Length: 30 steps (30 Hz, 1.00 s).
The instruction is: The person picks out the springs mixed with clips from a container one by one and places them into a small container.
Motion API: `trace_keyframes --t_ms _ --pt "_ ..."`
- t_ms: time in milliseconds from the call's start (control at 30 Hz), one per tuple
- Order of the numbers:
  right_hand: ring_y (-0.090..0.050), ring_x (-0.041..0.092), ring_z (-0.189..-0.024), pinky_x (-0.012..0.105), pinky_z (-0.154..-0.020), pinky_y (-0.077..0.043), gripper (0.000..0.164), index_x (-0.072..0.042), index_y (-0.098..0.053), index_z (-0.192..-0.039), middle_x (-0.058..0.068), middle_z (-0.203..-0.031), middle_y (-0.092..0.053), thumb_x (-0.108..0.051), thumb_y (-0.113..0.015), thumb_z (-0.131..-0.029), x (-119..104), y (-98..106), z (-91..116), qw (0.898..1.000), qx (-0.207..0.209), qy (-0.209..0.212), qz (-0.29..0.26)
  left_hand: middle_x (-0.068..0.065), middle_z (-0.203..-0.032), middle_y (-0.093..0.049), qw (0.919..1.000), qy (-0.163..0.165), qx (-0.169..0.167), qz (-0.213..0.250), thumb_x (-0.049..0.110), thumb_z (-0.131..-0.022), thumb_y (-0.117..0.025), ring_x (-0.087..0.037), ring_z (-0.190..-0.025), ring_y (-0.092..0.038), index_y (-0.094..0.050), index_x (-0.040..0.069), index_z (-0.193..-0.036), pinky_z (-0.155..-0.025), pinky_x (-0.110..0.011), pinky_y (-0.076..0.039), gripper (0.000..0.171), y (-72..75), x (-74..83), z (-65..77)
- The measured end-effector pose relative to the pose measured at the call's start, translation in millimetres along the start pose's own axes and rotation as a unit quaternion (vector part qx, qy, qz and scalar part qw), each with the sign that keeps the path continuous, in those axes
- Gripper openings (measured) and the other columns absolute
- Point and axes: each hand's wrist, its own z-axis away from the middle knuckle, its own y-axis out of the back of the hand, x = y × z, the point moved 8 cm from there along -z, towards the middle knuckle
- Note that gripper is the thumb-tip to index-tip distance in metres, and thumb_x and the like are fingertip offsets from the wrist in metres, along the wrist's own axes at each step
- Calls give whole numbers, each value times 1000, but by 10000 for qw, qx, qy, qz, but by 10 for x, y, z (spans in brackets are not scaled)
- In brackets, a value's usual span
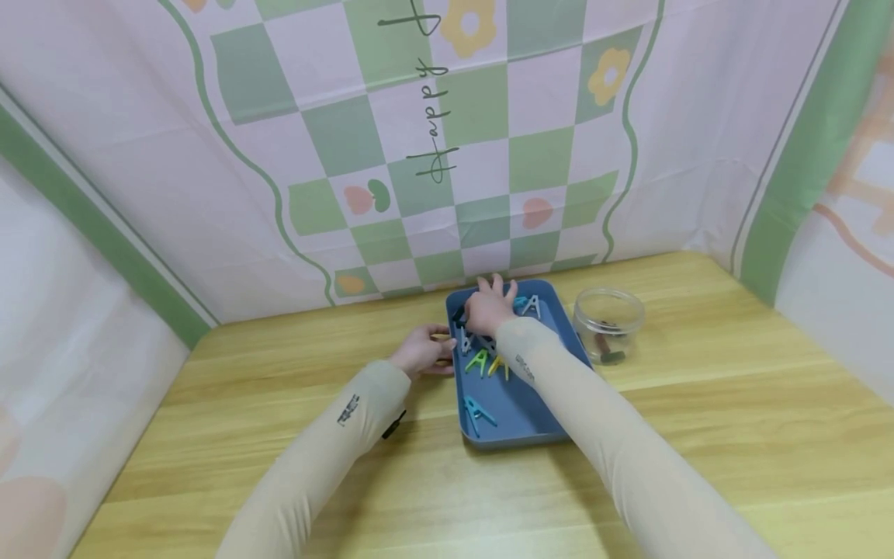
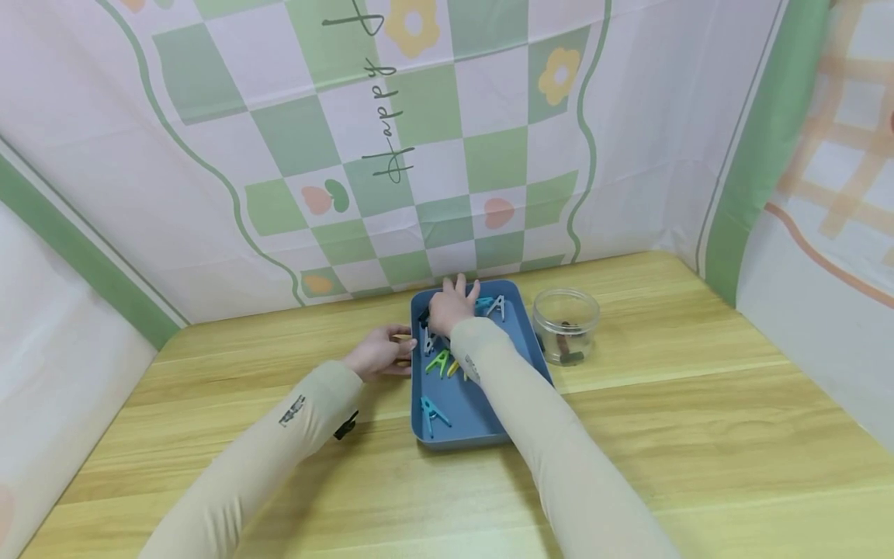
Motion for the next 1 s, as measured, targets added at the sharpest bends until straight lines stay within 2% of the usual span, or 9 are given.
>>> trace_keyframes --t_ms 600,1000 --pt "2 45 -141 69 -108 6 9 -13 -75 -82 19 -154 -21 -20 -69 -84 -8 137 39 9987 244 160 -418 -18 -113 -57 10000 -30 17 57 10 -98 -50 -23 -94 -63 -42 2 -138 -77 -34 -59 41 5 -5 25" --pt "1 45 -140 68 -107 7 9 -14 -75 -82 19 -154 -20 -20 -69 -82 41 301 88 9973 410 165 -592 -18 -113 -56 10000 -1 27 76 9 -98 -50 -21 -93 -63 -42 1 -137 -75 -33 -59 41 -4 -16 -14"
